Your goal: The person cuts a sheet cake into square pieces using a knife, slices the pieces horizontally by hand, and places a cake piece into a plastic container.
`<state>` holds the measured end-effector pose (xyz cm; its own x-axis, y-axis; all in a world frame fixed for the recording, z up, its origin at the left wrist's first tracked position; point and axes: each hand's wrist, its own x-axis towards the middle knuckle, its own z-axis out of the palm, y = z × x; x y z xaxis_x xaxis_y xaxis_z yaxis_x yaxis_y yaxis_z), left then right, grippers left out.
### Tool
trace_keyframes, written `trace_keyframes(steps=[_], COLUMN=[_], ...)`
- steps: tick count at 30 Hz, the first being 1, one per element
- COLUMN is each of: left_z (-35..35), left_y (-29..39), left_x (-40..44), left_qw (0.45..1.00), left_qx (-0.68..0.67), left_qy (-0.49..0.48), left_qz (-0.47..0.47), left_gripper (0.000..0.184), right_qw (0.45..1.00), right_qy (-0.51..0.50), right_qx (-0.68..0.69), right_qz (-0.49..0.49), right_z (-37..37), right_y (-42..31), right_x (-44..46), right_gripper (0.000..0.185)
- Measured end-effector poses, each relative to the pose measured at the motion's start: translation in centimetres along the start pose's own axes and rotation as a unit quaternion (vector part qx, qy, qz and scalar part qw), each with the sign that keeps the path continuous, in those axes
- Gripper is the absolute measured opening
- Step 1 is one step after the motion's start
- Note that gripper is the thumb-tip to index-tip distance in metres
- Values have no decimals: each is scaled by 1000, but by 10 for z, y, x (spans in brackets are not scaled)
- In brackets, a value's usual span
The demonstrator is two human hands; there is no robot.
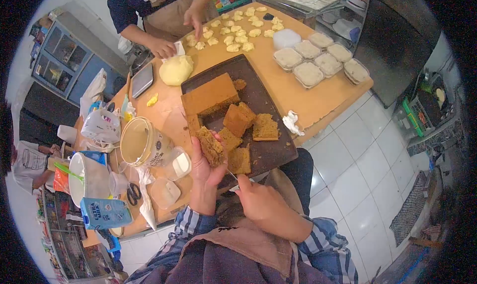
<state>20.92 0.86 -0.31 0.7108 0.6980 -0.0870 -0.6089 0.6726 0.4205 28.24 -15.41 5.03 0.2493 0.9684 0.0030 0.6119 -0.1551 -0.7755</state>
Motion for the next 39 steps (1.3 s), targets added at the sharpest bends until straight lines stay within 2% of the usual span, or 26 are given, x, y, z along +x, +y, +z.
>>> trace_keyframes(steps=[5, 8, 12, 18, 21, 24, 27, 30, 33, 39], left_z=[1, 0, -1, -1, 0, -1, -1, 6, 5, 5], left_y=[-5, -2, -7, -1, -7, -7, 4, 6, 1, 10], left_x=[-1, 1, 0, -3, -4, -7, -9, -11, -12, -10], left_qw=[1000, 999, 999, 999, 999, 999, 998, 999, 1000, 997], left_qx=[-23, -22, 11, 6, 11, 11, -39, -31, 9, -50], left_qy=[11, 16, 31, -14, 42, 48, -20, 29, 21, 41], left_qz=[-15, -17, -9, -38, -18, -12, -43, -33, -16, -33], left_gripper=[39, 40, 42, 40, 40, 46, 48, 45, 47, 57], right_qw=[998, 999, 999, 999, 999, 999, 998, 998, 998, 996], right_qy=[-23, -24, -23, -29, -35, -38, -58, -59, -54, -73], right_qx=[-6, -37, -10, -19, -5, -11, 7, 18, 5, 43], right_qz=[51, 12, 36, 27, 31, 22, 25, 14, 15, 12], right_z=[10, 1, 8, 8, 16, 15, 15, 14, 19, 14], right_y=[7, -1, 4, 3, 10, 6, 2, 3, 5, 3], right_x=[11, 5, 8, 11, 9, 15, 15, 11, 14, 10], right_gripper=[28, 21, 22, 21, 22, 22, 22, 22, 21, 21])
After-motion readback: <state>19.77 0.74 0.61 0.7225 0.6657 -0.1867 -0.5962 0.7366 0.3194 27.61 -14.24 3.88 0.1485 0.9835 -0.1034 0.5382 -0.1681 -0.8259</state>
